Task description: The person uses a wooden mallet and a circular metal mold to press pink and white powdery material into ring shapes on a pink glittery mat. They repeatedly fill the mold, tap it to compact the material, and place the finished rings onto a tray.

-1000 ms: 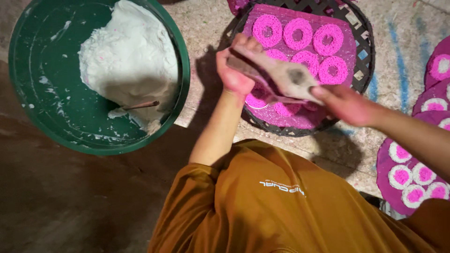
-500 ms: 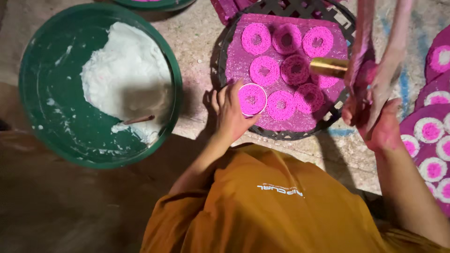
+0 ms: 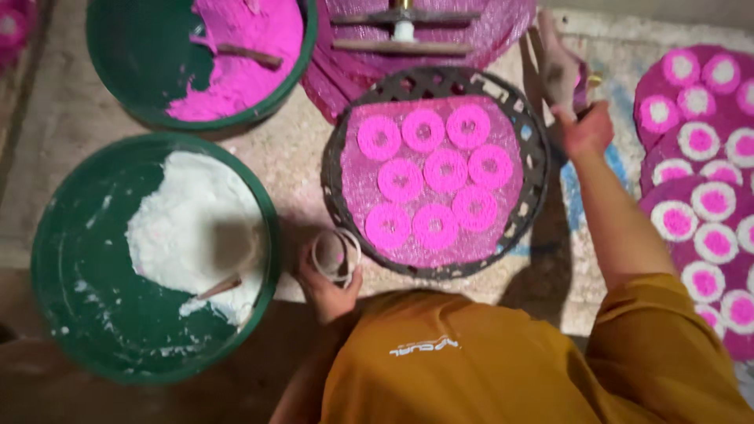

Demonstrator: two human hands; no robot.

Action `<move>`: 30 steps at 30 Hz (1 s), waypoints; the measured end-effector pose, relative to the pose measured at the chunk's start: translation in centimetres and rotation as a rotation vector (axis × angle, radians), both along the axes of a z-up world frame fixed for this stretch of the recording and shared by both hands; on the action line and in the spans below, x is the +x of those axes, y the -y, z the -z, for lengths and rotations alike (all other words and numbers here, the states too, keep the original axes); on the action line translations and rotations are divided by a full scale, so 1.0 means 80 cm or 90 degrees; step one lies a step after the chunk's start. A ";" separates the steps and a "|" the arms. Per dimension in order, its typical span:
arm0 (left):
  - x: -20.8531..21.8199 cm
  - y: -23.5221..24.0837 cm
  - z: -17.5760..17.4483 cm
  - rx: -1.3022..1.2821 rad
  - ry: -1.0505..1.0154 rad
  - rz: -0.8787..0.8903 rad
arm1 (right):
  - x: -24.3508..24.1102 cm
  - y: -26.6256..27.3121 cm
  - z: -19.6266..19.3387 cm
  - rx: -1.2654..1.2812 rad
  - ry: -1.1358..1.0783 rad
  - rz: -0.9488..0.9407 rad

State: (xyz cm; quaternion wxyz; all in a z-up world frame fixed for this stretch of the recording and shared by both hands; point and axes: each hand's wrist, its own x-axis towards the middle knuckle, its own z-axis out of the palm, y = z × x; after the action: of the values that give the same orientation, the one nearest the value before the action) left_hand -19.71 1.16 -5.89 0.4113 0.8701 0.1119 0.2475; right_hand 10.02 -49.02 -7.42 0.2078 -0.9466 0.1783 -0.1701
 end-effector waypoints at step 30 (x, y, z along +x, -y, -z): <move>0.097 0.009 -0.109 0.063 0.245 0.100 | 0.041 -0.244 -0.252 -0.004 -0.180 -0.684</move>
State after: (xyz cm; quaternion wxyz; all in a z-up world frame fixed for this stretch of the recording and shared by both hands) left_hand -11.98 0.41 2.79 0.4002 0.8319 -0.0492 0.3812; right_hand 13.31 -29.51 12.76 0.2366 -0.9187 -0.3038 0.0878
